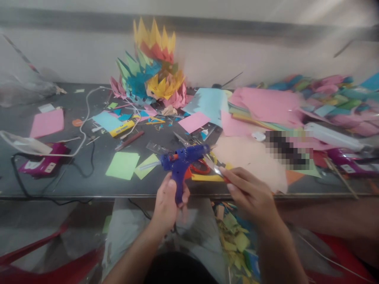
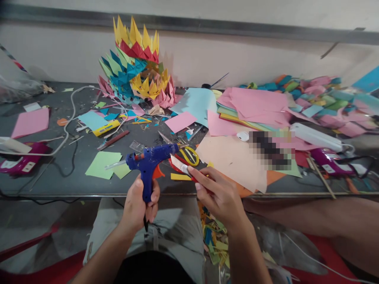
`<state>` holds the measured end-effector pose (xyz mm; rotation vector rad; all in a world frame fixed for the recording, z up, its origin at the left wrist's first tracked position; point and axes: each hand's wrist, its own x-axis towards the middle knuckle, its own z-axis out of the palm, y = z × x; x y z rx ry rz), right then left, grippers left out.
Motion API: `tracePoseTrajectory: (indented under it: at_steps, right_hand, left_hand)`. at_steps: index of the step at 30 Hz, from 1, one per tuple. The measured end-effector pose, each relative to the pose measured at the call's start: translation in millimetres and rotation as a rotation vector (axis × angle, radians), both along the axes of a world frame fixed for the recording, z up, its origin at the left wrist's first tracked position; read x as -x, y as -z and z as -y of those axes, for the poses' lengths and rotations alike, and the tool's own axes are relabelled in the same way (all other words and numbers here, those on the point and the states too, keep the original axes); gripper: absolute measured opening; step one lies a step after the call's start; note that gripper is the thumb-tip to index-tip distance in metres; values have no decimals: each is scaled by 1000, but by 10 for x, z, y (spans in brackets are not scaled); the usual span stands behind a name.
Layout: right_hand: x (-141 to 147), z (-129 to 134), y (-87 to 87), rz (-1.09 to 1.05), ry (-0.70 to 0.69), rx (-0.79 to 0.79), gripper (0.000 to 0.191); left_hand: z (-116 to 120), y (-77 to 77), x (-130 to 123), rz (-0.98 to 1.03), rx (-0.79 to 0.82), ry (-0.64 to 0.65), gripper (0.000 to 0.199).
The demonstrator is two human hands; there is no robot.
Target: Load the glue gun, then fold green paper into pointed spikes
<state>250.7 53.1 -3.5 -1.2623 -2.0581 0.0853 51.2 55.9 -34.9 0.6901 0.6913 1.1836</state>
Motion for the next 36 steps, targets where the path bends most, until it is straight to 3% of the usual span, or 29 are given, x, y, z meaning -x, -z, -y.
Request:
tracePoseTrajectory:
  at_steps: [7,12,17,25,36]
  right_hand:
    - [-145,-21,-133,120,-28,59,38]
    - [-125,-59,-42,158,45,-48,39]
    - [-75,-57,26,-8,100,-121,41]
    - [-120,31,39,-17,64,-47,44]
    - [386,51,260,-49,85,-107,45]
  left_hand:
    - [-65,29,107,-32,-84,96,34]
    - [-57,-20,89,0,-15,98,36]
    - [-23,-35,29,45,45,108,39]
    - [-22,-70,19,28,84,83,42]
    - [57,-161,-112,95,245,39,52]
